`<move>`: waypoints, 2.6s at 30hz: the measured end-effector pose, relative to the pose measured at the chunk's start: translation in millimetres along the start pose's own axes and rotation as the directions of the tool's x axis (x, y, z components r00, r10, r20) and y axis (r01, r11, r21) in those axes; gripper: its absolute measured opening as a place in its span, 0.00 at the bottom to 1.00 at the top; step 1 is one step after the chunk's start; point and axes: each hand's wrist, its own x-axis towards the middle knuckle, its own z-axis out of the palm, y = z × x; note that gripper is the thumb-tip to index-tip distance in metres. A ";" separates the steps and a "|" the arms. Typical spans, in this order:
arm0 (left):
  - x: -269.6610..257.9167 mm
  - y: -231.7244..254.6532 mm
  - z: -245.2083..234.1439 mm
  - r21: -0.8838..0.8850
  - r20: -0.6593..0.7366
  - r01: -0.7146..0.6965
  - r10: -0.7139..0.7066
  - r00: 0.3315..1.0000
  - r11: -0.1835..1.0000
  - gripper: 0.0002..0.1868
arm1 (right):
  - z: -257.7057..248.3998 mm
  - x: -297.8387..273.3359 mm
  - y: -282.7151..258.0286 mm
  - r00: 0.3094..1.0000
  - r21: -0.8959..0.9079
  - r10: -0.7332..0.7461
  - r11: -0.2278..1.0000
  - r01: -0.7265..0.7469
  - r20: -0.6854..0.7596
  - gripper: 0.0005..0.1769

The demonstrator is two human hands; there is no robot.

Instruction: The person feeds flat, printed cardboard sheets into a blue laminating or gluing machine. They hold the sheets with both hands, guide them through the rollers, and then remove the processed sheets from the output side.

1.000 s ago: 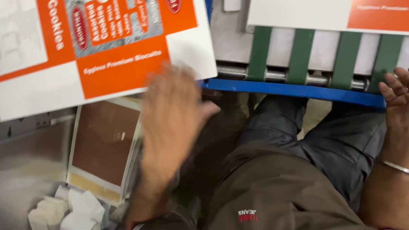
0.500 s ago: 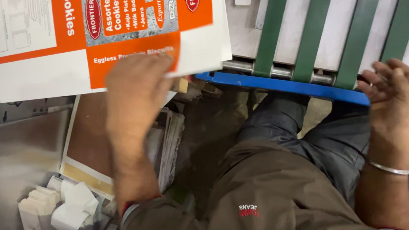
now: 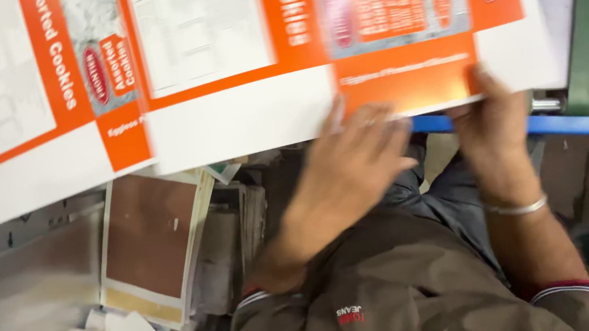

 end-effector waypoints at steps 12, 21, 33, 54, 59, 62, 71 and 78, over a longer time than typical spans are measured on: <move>-40.9 -91.0 -64.4 0.557 0.011 0.222 -0.274 0.962 0.801 0.26 | -199.6 -6.2 -61.4 0.863 -0.001 -0.214 0.971 0.240 -0.458 0.25; -50.0 -102.0 -65.1 0.512 -0.056 0.259 -0.269 0.962 0.819 0.19 | -169.2 12.2 -50.1 0.811 -0.157 -0.375 0.926 0.342 -0.448 0.26; -56.2 -107.4 -85.4 0.352 -0.042 0.295 -0.300 0.953 0.888 0.23 | -179.4 86.4 -22.4 0.965 -0.073 -0.045 0.997 0.027 -0.258 0.19; 3.1 -32.0 16.8 0.272 0.001 0.164 -0.171 0.985 0.948 0.24 | 20.2 -30.6 21.9 0.812 -0.105 0.256 0.966 -0.237 0.524 0.25; 9.5 -5.4 5.7 0.103 0.098 0.118 -0.129 0.987 0.988 0.29 | 0.3 -12.2 19.9 0.986 0.057 0.165 0.985 -0.166 0.016 0.26; -10.6 -26.3 -29.5 0.221 0.076 0.218 -0.239 0.968 0.951 0.29 | -45.0 23.7 -10.2 0.984 -0.025 -0.074 0.997 0.071 -0.160 0.25; -35.0 -92.2 -58.3 0.550 0.016 0.295 -0.363 0.932 0.781 0.26 | -235.3 62.2 -48.9 0.828 -0.206 -0.518 0.852 0.481 -0.213 0.26; -45.2 -107.1 -62.1 0.506 -0.096 0.281 -0.270 0.958 0.815 0.16 | -257.6 -7.4 -48.5 0.795 -0.376 -0.506 0.845 0.379 -0.336 0.25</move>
